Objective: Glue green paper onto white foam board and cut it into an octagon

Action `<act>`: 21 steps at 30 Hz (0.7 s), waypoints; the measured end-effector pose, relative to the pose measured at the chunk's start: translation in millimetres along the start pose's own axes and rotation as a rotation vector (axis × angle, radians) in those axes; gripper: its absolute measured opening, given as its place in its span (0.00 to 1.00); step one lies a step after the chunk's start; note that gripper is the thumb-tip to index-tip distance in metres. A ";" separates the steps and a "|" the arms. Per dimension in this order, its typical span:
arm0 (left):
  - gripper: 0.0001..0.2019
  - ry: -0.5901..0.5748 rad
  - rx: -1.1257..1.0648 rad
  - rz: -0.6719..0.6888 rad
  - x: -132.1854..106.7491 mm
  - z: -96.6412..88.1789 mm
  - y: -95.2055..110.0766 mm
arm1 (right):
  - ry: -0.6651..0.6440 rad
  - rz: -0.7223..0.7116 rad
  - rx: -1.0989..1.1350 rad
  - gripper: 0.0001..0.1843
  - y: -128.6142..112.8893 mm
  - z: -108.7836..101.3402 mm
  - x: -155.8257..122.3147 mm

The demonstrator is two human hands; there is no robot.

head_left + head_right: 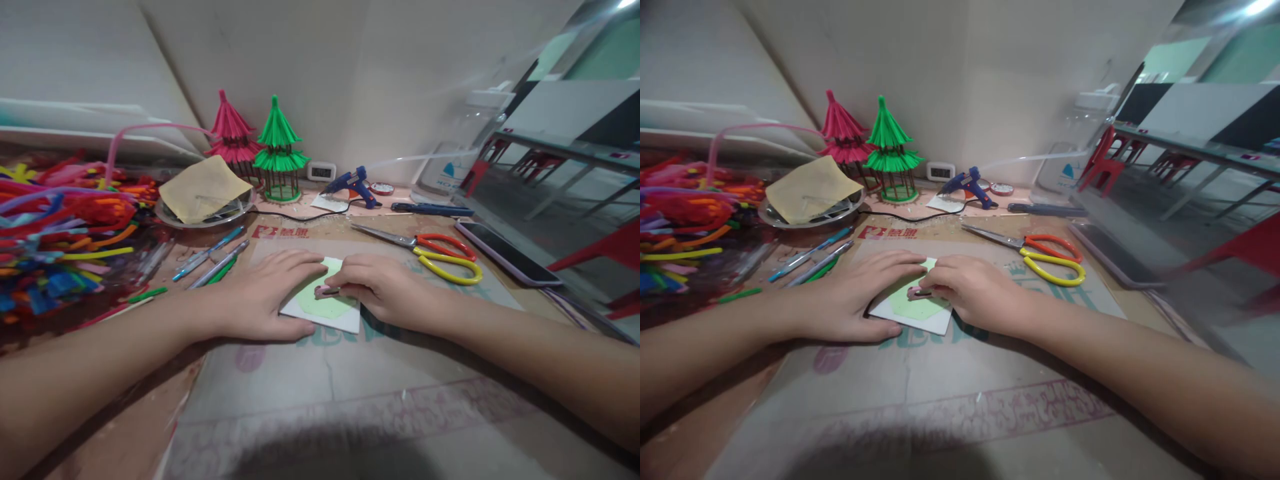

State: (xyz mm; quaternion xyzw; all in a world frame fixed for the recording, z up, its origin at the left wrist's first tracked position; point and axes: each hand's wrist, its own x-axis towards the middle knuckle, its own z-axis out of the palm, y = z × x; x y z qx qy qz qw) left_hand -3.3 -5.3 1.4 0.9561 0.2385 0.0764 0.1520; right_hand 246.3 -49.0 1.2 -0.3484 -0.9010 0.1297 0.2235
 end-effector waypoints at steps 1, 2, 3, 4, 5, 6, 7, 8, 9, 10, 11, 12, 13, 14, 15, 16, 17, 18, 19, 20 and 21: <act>0.39 -0.007 0.006 0.020 -1.0 -1.5 -2.1 | -0.009 0.002 0.005 0.11 -1.5 -1.2 -1.2; 0.38 -0.008 0.011 0.031 -1.9 -2.9 -3.6 | -0.014 0.000 0.014 0.12 -2.9 -2.1 -2.2; 0.38 -0.003 0.017 0.035 -2.5 -4.0 -4.4 | -0.018 -0.004 0.025 0.12 -4.2 -2.8 -3.1; 0.38 0.001 0.026 0.036 -2.9 -4.7 -4.4 | -0.018 -0.012 0.036 0.12 -5.3 -3.1 -4.0; 0.37 0.005 0.035 0.036 -3.1 -5.2 -3.9 | -0.015 -0.023 0.045 0.11 -6.3 -3.3 -4.8; 0.37 0.007 0.043 0.037 -3.1 -5.3 -3.0 | -0.014 -0.034 0.051 0.11 -7.3 -3.3 -5.6; 0.37 0.009 0.048 0.039 -3.0 -5.2 -2.0 | -0.014 -0.042 0.054 0.11 -8.3 -3.4 -6.4; 0.36 0.013 0.050 0.040 -2.8 -5.1 -1.0 | -0.015 -0.046 0.054 0.11 -9.3 -3.5 -7.3; 0.36 0.021 0.050 0.040 -2.7 -4.8 -0.3 | -0.019 -0.047 0.051 0.10 -10.3 -3.6 -8.1; 0.35 0.027 0.049 0.041 -2.6 -4.6 0.1 | -0.023 -0.047 0.048 0.10 -11.2 -3.8 -8.8; 0.35 0.032 0.048 0.040 -2.5 -4.4 0.2 | -0.029 -0.044 0.044 0.10 -12.0 -4.1 -9.3; 0.35 0.035 0.047 0.040 -2.5 -4.3 0.1 | -0.032 -0.041 0.039 0.10 -12.6 -4.4 -9.6; 0.35 0.033 0.047 0.039 -2.6 -4.3 -0.1 | -0.035 -0.039 0.033 0.10 -13.0 -4.7 -9.7; 0.36 0.031 0.045 0.037 -2.7 -4.3 -0.3 | -0.039 -0.037 0.030 0.11 -13.1 -4.9 -9.6; 0.36 0.028 0.042 0.033 -2.8 -4.3 -0.5 | -0.043 -0.039 0.033 0.11 -13.1 -5.2 -9.4; 0.36 0.024 0.040 0.030 -3.0 -4.4 -0.5 | -0.048 -0.039 0.041 0.10 -13.1 -5.6 -9.2; 0.35 0.022 0.038 0.026 -3.2 -4.4 -0.4 | -0.053 -0.039 0.053 0.10 -13.1 -6.2 -8.9; 0.35 0.020 0.037 0.025 -3.4 -4.4 -0.3 | -0.060 -0.036 0.065 0.10 -13.3 -6.9 -8.8; 0.35 0.018 0.037 0.023 -3.5 -4.5 -0.1 | -0.070 -0.028 0.077 0.10 -13.8 -8.0 -8.8; 0.36 0.016 0.038 0.021 -3.6 -4.6 0.1 | -0.075 -0.020 0.089 0.10 -14.5 -9.4 -9.0; 0.36 0.014 0.041 0.018 -3.7 -4.7 0.2 | -0.088 -0.006 0.104 0.10 -15.2 -11.0 -9.2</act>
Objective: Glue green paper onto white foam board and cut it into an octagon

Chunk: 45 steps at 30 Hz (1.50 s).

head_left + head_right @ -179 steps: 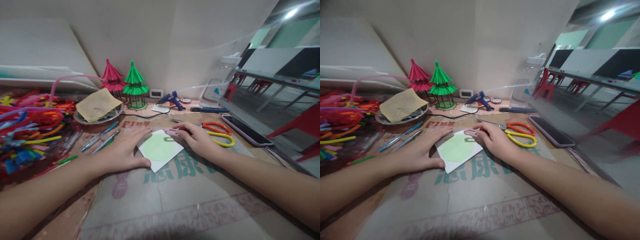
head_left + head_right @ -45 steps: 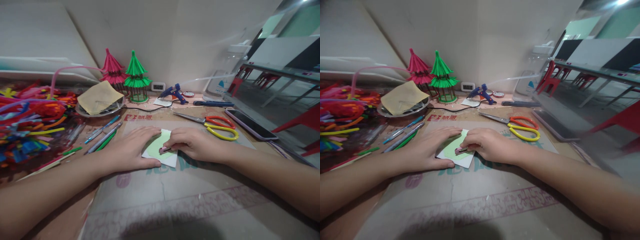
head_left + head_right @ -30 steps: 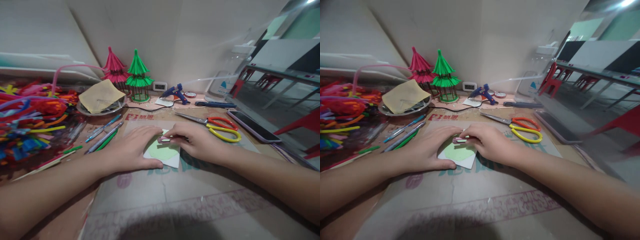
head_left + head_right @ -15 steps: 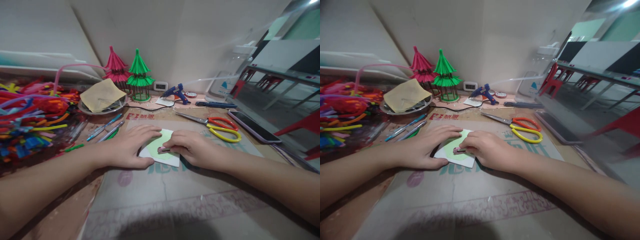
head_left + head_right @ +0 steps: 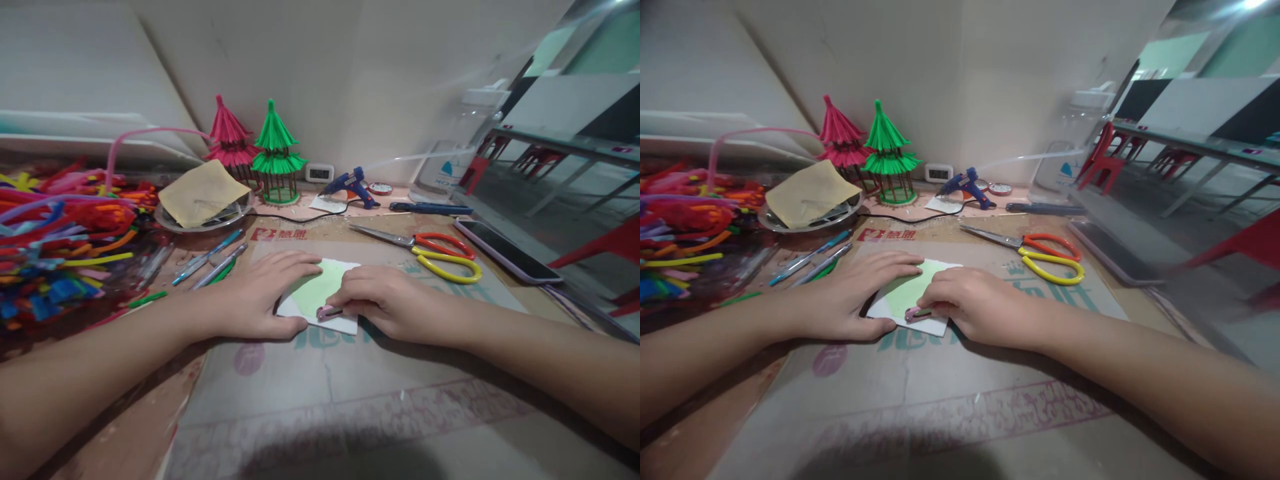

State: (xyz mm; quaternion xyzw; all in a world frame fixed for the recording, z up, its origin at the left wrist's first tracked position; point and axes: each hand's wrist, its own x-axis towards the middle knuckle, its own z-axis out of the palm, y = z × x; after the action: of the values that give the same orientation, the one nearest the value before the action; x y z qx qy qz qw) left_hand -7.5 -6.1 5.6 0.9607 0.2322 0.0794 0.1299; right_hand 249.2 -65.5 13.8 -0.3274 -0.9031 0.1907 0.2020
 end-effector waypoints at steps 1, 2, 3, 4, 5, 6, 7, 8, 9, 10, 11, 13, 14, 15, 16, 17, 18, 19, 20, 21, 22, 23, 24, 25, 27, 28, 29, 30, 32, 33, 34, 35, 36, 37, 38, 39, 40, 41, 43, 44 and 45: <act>0.36 -0.003 0.003 -0.004 0.0 -0.1 0.0 | -0.018 0.012 0.024 0.10 -0.9 -1.7 -0.4; 0.36 -0.006 0.006 -0.007 0.1 -0.3 0.0 | -0.036 0.019 0.055 0.09 -1.5 -3.3 -0.7; 0.36 -0.012 0.010 -0.009 0.3 -0.4 -0.2 | -0.046 0.020 0.090 0.08 -1.5 -4.7 -0.8; 0.36 -0.017 0.014 -0.011 0.6 -0.6 -0.4 | -0.034 0.021 0.116 0.08 -0.7 -5.5 -0.4; 0.36 -0.023 0.015 -0.009 0.9 -0.7 -0.6 | -0.001 0.022 0.124 0.09 0.9 -5.6 0.5; 0.36 -0.027 0.015 -0.005 1.3 -0.7 -0.8 | 0.049 0.027 0.111 0.09 3.2 -4.9 1.9; 0.37 -0.030 0.014 -0.001 1.7 -0.7 -0.9 | 0.110 0.034 0.077 0.10 6.1 -3.3 3.8; 0.37 -0.032 0.012 0.002 2.1 -0.6 -0.9 | 0.159 0.042 0.034 0.11 9.1 -1.0 5.9; 0.37 -0.033 0.012 0.000 2.4 -0.5 -0.8 | 0.181 0.044 -0.003 0.11 11.7 1.7 7.9; 0.37 -0.032 0.013 -0.005 2.6 -0.2 -0.5 | 0.178 0.037 -0.026 0.11 13.6 4.4 9.6; 0.37 -0.029 0.016 -0.011 2.8 0.1 -0.2 | 0.155 0.025 -0.035 0.11 14.3 6.9 10.6; 0.37 -0.019 0.025 -0.020 2.9 0.6 0.5 | 0.101 -0.002 -0.026 0.10 11.7 9.4 10.1; 0.37 -0.012 0.028 -0.019 2.9 0.8 0.9 | 0.077 -0.005 -0.020 0.10 8.7 9.2 8.8; 0.37 -0.008 0.030 -0.017 2.9 0.9 1.2 | 0.063 -0.003 -0.018 0.09 4.9 8.2 7.0; 0.37 -0.007 0.033 -0.017 2.8 0.8 1.5 | 0.054 0.002 -0.018 0.09 1.0 6.6 5.1; 0.37 -0.007 0.038 -0.018 2.7 0.6 1.8 | 0.039 0.008 -0.014 0.09 -2.6 4.8 3.6; 0.37 -0.008 0.044 -0.021 2.8 0.3 2.1 | 0.019 0.015 -0.005 0.09 -5.4 3.2 2.8; 0.36 -0.008 0.051 -0.024 2.9 0.0 2.5 | 0.002 0.028 0.013 0.08 -7.0 2.1 2.8; 0.36 -0.010 0.056 -0.024 3.1 -0.4 2.9 | -0.003 0.045 0.038 0.08 -7.3 1.8 3.9; 0.36 -0.012 0.060 -0.022 3.4 -0.7 3.3 | 0.009 0.066 0.059 0.08 -6.3 2.3 5.8; 0.36 -0.014 0.062 -0.018 3.8 -0.8 3.7 | 0.036 0.083 0.066 0.08 -4.4 3.7 8.3; 0.36 -0.016 0.062 -0.014 4.2 -0.9 4.1 | 0.077 0.091 0.053 0.08 -2.1 5.8 10.9; 0.36 -0.018 0.060 -0.012 4.6 -0.8 4.4 | 0.115 0.085 0.026 0.09 0.2 8.1 13.3; 0.36 -0.018 0.059 -0.011 5.0 -0.6 4.6 | 0.134 0.072 -0.007 0.09 1.7 10.4 15.0; 0.36 -0.012 0.058 -0.013 5.2 -0.1 4.6 | 0.111 0.038 -0.046 0.09 1.2 13.5 15.4; 0.36 -0.006 0.057 -0.016 5.1 0.1 4.3 | 0.083 0.027 -0.044 0.09 -0.8 13.9 14.2; 0.37 -0.002 0.054 -0.018 4.8 0.3 3.8 | 0.054 0.019 -0.033 0.09 -3.4 13.4 12.4; 0.38 0.001 0.050 -0.021 4.3 0.4 3.2 | 0.028 0.015 -0.019 0.09 -6.0 11.9 10.3; 0.40 0.009 0.046 -0.018 3.3 0.5 2.5 | 0.021 0.025 0.006 0.09 -8.0 6.2 6.7; 0.40 0.014 0.048 -0.006 2.8 0.6 2.7 | 0.050 0.044 0.011 0.09 -6.2 2.2 5.8; 0.40 0.018 0.056 0.013 2.4 0.9 3.5 | 0.106 0.076 0.015 0.09 -2.1 -2.2 5.6; 0.38 0.019 0.069 0.034 2.0 1.4 5.0 | 0.185 0.113 0.014 0.09 4.2 -6.8 5.9; 0.36 0.017 0.084 0.057 1.6 2.4 7.1 | 0.277 0.151 0.006 0.09 12.4 -11.1 6.6; 0.33 0.012 0.098 0.077 1.2 3.8 9.5 | 0.370 0.185 -0.004 0.10 21.7 -14.5 7.4; 0.29 0.004 0.107 0.091 0.5 5.8 12.1 | 0.444 0.211 -0.019 0.10 31.6 -16.7 8.1; 0.26 0.003 0.110 0.103 -0.5 8.2 14.7 | 0.492 0.233 -0.039 0.10 41.2 -17.5 8.3; 0.23 0.006 0.112 0.108 -1.8 10.8 17.0 | 0.507 0.252 -0.064 0.10 50.0 -16.8 8.1; 0.21 0.019 0.113 0.120 -3.6 13.5 19.0 | 0.495 0.265 -0.091 0.09 57.3 -15.1 7.4; 0.22 0.045 0.132 0.138 -8.3 18.0 22.8 | 0.433 0.283 -0.138 0.09 67.0 -9.8 5.6; 0.24 0.057 0.153 0.147 -10.9 19.3 25.0 | 0.405 0.288 -0.157 0.09 69.6 -7.2 4.7; 0.26 0.057 0.183 0.144 -13.4 19.8 27.6 | 0.387 0.293 -0.173 0.10 71.0 -5.2 4.1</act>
State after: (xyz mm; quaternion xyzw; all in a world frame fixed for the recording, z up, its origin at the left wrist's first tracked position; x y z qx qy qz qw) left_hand -3.3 -40.2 -6.5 0.9800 0.1725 0.0944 0.0291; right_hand 285.4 -11.1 -14.7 -0.5013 -0.8034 0.0738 0.3127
